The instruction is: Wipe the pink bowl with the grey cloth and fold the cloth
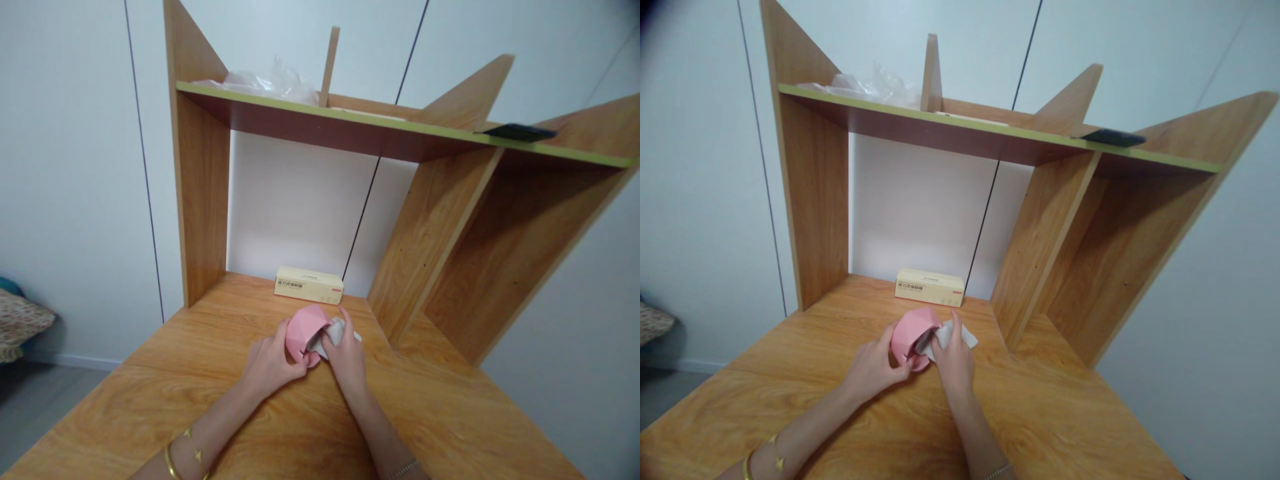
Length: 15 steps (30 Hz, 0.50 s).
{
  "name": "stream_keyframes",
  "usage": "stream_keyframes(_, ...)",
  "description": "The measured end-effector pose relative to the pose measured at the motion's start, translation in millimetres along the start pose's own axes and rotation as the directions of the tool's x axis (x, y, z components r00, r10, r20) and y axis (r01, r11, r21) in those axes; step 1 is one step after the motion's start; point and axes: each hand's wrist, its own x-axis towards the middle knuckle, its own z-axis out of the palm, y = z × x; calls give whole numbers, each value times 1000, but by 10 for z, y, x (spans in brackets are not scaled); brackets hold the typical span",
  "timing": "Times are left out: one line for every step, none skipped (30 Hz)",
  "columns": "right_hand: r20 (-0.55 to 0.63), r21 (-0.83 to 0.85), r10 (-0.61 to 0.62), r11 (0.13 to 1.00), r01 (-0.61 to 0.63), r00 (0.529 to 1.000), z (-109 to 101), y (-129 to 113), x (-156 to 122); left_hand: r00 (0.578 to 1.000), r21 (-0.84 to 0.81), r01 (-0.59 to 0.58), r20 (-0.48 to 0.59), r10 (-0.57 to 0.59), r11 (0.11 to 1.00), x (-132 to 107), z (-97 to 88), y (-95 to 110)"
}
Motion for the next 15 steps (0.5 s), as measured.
stream_keyframes(3,-82,-39,996,39,999,-18,10,1,1000,39,2,10,-2,999,-3,-14,7)
stream_keyframes(6,-144,-85,986,86,996,-33,16,0,1000,72,2,20,-3,997,-6,-27,12)
stream_keyframes(7,-182,-135,974,134,991,-47,17,-3,1000,102,-1,29,-2,995,-8,-37,15)
stream_keyframes(4,-202,-181,963,178,984,-58,15,-7,999,127,-7,36,2,992,-9,-46,18)
stream_keyframes(-1,-210,-217,954,212,976,-66,11,-12,999,148,-15,42,9,989,-11,-54,20)
stream_keyframes(-3,-213,-241,948,234,971,-71,6,-15,999,163,-23,47,15,986,-12,-62,22)
stream_keyframes(-1,-215,-248,946,242,969,-74,3,-17,999,174,-30,50,21,984,-13,-70,26)
stream_keyframes(8,-216,-240,947,236,971,-74,1,-17,998,181,-33,50,24,983,-13,-78,32)
stream_keyframes(25,-217,-214,952,215,976,-71,2,-15,998,186,-35,50,26,982,-13,-88,38)
stream_keyframes(51,-216,-175,959,182,983,-63,7,-12,998,189,-37,52,27,981,-13,-98,45)
stream_keyframes(83,-214,-127,966,142,989,-51,15,-8,998,190,-41,55,31,981,-11,-109,51)
stream_keyframes(117,-208,-75,973,99,990,-34,25,-5,998,191,-47,59,36,981,-9,-118,55)
stream_keyframes(151,-194,-27,979,57,988,-12,37,-3,997,192,-55,64,43,980,-6,-127,58)
stream_keyframes(185,-173,14,985,19,983,13,48,-4,996,197,-62,70,49,978,-3,-133,58)
stream_keyframes(216,-145,46,989,-14,975,39,57,-9,995,204,-72,77,57,976,1,-137,56)
